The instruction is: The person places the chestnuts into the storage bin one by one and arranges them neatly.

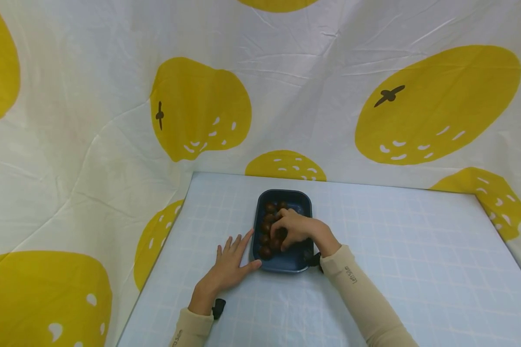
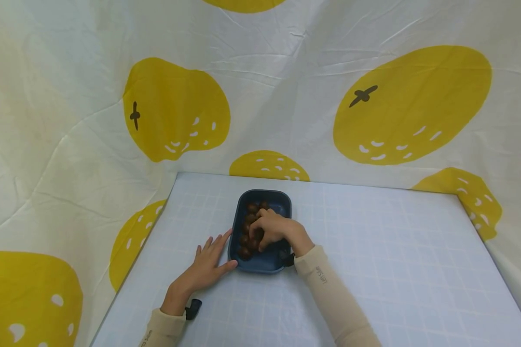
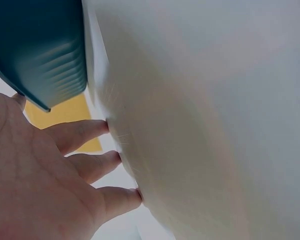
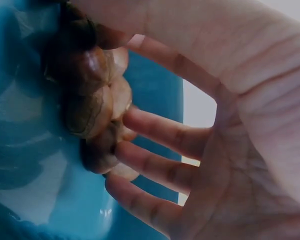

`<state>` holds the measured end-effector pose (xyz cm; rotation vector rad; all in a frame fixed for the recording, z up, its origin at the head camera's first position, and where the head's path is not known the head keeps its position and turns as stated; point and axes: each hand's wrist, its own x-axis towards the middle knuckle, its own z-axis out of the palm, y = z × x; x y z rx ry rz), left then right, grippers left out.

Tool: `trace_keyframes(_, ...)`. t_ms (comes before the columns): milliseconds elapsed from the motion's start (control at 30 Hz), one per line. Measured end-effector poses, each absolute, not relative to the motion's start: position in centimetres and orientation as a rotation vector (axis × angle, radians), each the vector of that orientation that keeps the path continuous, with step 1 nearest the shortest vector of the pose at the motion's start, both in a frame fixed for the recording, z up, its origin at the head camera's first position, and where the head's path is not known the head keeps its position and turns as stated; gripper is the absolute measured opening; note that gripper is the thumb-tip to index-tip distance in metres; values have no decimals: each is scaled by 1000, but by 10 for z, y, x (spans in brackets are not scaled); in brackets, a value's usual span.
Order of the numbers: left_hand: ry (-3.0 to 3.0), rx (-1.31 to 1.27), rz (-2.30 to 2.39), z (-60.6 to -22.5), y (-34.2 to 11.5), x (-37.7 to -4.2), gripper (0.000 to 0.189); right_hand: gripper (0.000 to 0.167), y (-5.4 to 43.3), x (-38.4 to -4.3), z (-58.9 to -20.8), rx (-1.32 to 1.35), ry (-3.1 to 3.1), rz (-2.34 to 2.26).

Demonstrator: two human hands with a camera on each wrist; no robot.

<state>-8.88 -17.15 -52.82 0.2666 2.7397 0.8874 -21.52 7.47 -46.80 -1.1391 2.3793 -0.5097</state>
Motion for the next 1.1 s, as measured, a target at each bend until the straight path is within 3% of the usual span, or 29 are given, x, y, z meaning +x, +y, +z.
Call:
trace_keyframes(733, 2758, 284, 920, -531, -172, -88, 86, 40, 65, -210, -470, -1124, 2413, -312)
trace_keyframes(1100, 2738, 262, 904, -530, -171, -89, 85, 34, 65, -210, -474, -1165, 2444, -266)
